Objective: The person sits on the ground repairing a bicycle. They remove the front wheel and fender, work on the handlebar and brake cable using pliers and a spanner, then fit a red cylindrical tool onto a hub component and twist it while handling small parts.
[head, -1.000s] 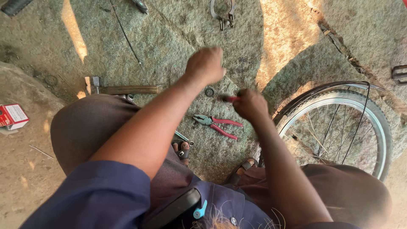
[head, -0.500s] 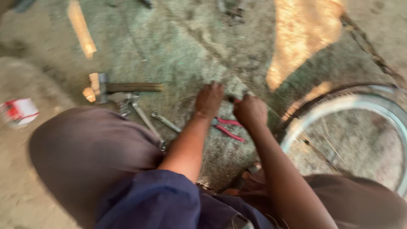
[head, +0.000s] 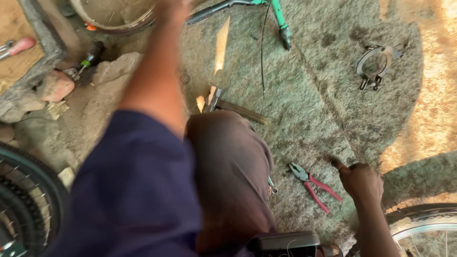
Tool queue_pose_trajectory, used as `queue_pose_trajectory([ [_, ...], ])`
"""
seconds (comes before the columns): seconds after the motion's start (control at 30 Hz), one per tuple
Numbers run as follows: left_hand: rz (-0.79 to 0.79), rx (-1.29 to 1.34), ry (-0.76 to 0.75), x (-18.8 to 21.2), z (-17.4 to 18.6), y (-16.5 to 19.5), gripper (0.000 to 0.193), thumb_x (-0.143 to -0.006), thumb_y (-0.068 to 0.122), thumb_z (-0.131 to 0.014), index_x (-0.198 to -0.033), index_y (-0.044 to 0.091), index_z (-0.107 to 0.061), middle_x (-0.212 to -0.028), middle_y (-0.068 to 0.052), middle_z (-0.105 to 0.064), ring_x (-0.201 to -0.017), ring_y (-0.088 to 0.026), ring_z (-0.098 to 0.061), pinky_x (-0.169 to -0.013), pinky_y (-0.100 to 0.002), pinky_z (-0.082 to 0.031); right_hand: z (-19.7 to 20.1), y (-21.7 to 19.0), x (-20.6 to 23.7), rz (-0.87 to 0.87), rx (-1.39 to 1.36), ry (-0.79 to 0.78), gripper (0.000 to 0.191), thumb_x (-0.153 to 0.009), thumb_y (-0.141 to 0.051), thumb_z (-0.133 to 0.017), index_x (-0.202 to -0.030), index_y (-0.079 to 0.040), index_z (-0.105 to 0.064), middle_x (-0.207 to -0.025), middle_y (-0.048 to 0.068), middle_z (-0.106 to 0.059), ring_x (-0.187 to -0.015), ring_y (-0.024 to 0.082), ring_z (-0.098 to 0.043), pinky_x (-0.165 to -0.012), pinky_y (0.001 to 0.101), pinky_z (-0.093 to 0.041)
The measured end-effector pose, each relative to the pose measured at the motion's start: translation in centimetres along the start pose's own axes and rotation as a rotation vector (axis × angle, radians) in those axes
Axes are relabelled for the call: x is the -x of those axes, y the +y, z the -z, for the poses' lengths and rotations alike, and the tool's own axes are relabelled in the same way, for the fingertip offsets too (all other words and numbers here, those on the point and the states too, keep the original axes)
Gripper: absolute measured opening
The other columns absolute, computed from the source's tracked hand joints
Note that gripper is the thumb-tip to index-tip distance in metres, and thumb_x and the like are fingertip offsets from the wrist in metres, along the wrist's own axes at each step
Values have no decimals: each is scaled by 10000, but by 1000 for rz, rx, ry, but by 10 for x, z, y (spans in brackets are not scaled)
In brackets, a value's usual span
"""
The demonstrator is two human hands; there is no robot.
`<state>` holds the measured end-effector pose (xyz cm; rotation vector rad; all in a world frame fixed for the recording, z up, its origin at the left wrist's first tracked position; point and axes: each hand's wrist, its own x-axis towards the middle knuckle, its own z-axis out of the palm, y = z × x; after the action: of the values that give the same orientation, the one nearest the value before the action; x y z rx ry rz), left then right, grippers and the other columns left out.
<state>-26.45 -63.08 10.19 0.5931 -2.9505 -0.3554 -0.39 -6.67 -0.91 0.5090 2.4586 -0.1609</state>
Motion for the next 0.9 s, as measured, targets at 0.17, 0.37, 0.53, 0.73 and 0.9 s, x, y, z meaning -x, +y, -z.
queue_pose_trajectory([
  [0.17,189,-119,-56,56,-16,-169,352,-810,184,-815,-1106,53,-678,-1297,-236,-599,-1122,-402,-632,-918,-477,-545,-13,4,1,-15,-68,33,792,-873,-836,-559,-1155,-144,-821,-1092,254,-777,-1096,449,-709,-1024,545,-525],
  [0.37,122,-35,19,89,-68,-209,284,-763,162,-927,-960,47,-758,-1189,-241,-655,-1053,-416,-654,-908,-470,-540,-25,12,-5,-18,-73,48,819,-870,-849,-576,-1191,-133,-809,-1055,260,-778,-1104,445,-702,-1001,543,-527],
  [0.53,192,-6,-83,80,-75,-205,336,-700,12,-851,-1007,125,-776,-1189,-171,-645,-1075,-339,-668,-945,-413,-545,-36,19,-5,-27,-101,66,780,-882,-805,-562,-1192,-135,-814,-1013,239,-795,-1029,423,-748,-962,529,-563],
  [0.73,176,114,-156,81,-75,-233,476,-739,120,-902,-1181,89,-726,-1260,-164,-604,-1169,-347,-577,-989,-419,-512,-40,19,-1,2,-103,111,728,-900,-749,-594,-1188,-116,-811,-1008,223,-786,-1029,428,-730,-948,533,-547],
  [0.9,12,341,287,111,-80,-262,492,-945,242,-901,-1336,53,-668,-1342,-166,-630,-1230,-306,-614,-1079,-420,-505,-40,21,-10,2,-61,93,716,-919,-748,-610,-1190,-116,-811,-960,217,-791,-1009,414,-744,-940,526,-558],
])
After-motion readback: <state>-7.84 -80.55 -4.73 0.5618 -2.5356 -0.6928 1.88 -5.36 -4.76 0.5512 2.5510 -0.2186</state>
